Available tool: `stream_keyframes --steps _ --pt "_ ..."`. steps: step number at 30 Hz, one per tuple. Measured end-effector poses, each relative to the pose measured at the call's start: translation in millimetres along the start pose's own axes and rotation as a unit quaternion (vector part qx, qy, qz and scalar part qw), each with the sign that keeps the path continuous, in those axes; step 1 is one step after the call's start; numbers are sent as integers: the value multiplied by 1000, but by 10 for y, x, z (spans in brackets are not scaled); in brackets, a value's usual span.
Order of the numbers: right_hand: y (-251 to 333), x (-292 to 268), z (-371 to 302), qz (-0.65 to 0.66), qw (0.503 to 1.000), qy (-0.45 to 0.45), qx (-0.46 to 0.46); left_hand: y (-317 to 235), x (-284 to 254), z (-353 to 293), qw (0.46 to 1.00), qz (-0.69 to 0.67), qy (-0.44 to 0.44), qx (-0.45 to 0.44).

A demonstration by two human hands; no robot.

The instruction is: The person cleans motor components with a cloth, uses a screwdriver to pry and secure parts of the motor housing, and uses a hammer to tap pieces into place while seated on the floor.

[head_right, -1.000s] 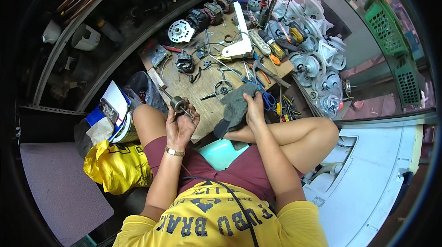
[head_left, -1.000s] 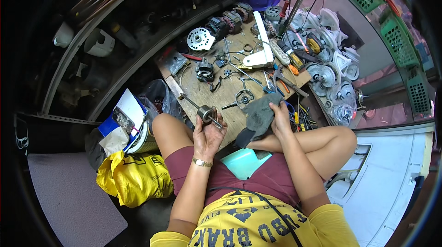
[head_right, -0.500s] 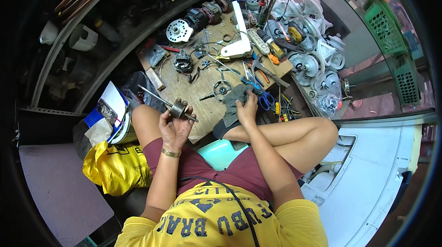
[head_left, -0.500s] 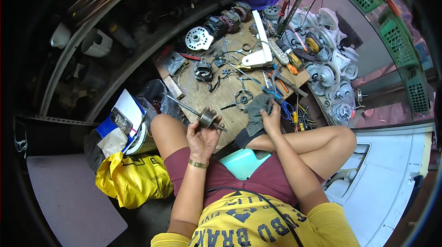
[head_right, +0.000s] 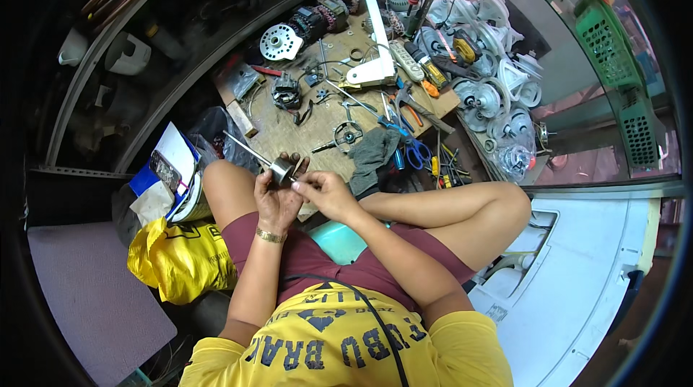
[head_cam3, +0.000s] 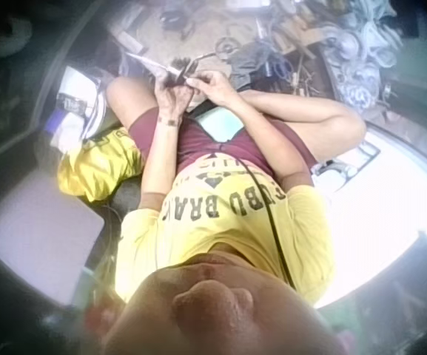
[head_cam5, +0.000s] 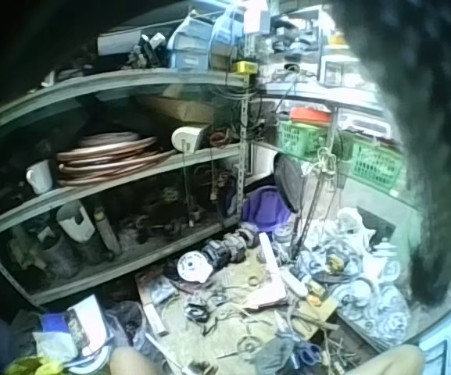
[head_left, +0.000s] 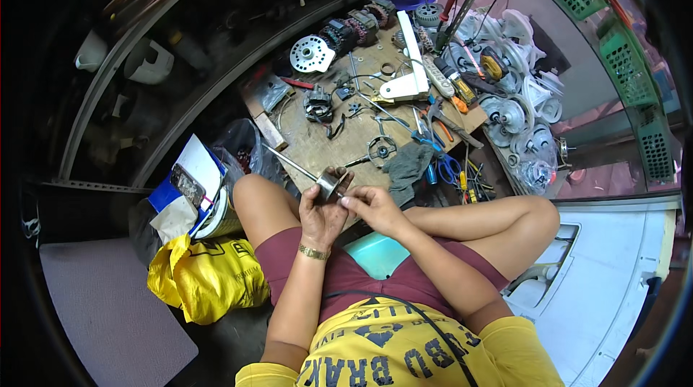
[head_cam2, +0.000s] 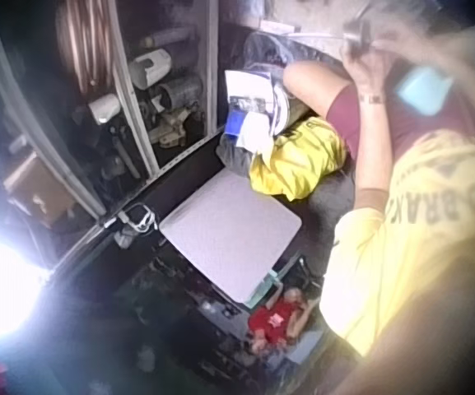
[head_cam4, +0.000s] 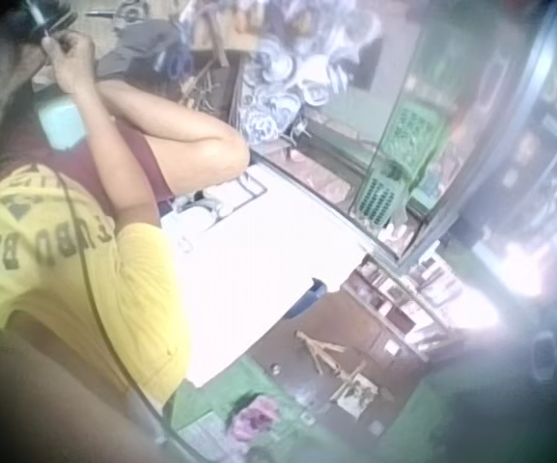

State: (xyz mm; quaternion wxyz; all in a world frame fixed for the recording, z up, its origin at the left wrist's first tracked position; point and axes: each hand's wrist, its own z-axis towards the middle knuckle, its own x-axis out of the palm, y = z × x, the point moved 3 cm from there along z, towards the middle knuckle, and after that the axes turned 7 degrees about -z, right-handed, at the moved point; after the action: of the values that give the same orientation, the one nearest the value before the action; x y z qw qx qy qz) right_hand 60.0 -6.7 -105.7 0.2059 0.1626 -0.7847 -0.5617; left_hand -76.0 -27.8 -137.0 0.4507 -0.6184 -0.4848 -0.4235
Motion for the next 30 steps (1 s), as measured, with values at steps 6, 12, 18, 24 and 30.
stream_keyframes --steps 6,12,18,24,30 --pt "-2 -191 21 -268 958 -89 -48 -2 -21 -61 965 232 -120 8" --pt "115 -319 19 -477 875 -78 15 -208 251 -30 426 854 6 298" --pt "-1 -495 712 -281 959 -14 -29 -429 -125 466 601 787 77 115" --pt "-389 -1465 1820 -691 686 -199 116 -611 -391 720 920 383 -47 72" --pt "-712 -1672 2243 -717 630 -215 208 -642 -412 708 931 361 -15 42"
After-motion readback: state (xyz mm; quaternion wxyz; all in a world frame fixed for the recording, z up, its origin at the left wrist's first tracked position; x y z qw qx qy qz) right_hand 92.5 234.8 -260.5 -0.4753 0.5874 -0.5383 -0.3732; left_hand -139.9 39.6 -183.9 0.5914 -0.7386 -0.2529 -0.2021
